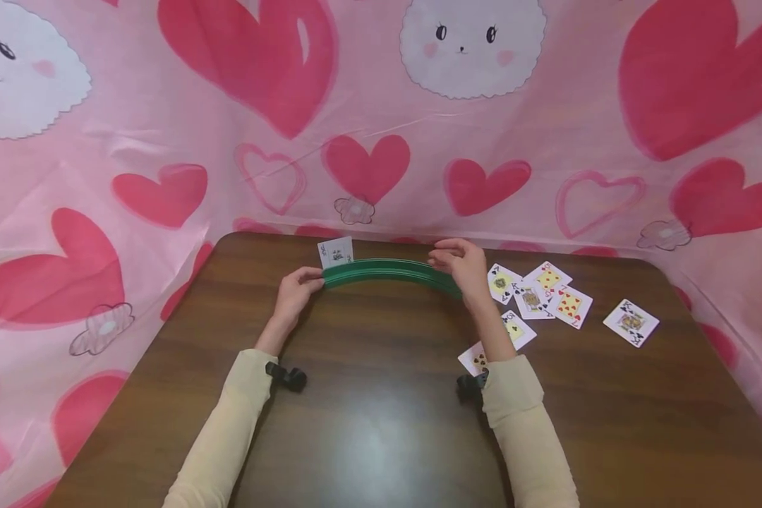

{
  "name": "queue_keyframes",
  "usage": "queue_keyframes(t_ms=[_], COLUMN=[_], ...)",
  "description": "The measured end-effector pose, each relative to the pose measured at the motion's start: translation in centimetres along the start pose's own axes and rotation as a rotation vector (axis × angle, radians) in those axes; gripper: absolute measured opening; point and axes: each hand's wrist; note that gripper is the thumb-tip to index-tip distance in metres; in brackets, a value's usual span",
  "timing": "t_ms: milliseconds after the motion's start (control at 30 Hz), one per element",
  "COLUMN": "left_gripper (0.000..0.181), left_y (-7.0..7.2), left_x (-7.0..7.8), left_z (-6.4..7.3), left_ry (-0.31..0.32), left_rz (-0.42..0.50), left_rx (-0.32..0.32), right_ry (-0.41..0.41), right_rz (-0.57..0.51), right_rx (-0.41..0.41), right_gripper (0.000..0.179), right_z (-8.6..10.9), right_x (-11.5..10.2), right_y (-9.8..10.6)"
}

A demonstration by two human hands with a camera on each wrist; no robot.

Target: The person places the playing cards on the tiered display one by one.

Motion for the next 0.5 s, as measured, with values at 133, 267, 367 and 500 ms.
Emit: queue_keyframes(t_ms=[133, 267, 367, 500], left_gripper=[0.02, 0.02, 0.02, 0.02], left_y=[0.3, 0.4, 0.5, 0.6], left_x=[-0.3, -0.5, -0.5, -0.5], left_z=[0.0, 0.0, 0.0, 0.0], left_ry=[0.004, 0.006, 0.007, 0.015], left_rz=[0.0, 0.003, 0.0, -0.013], left_rx=[-0.01, -0.007, -0.003, -0.002], right_ry=[-0.023, -0.033, -0.031, -0.035], right_rz=[-0.064, -0.067, -0.047, -0.027], right_rx=[0.046, 0.073, 0.092, 0.12], right_gripper=[0.024, 0.025, 0.024, 0.025], right_z=[0.4, 0.8, 1.0, 1.3], right_x=[0.0, 0.0, 0.0, 0.0], right_y=[2.4, 4.6, 5.9, 7.4])
Point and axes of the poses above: each hand's wrist, its own z-axis away from the middle knuckle, its own y-axis out of the back of the hand, x = y × z, and after that the axes turned 4 degrees about x, right-handed
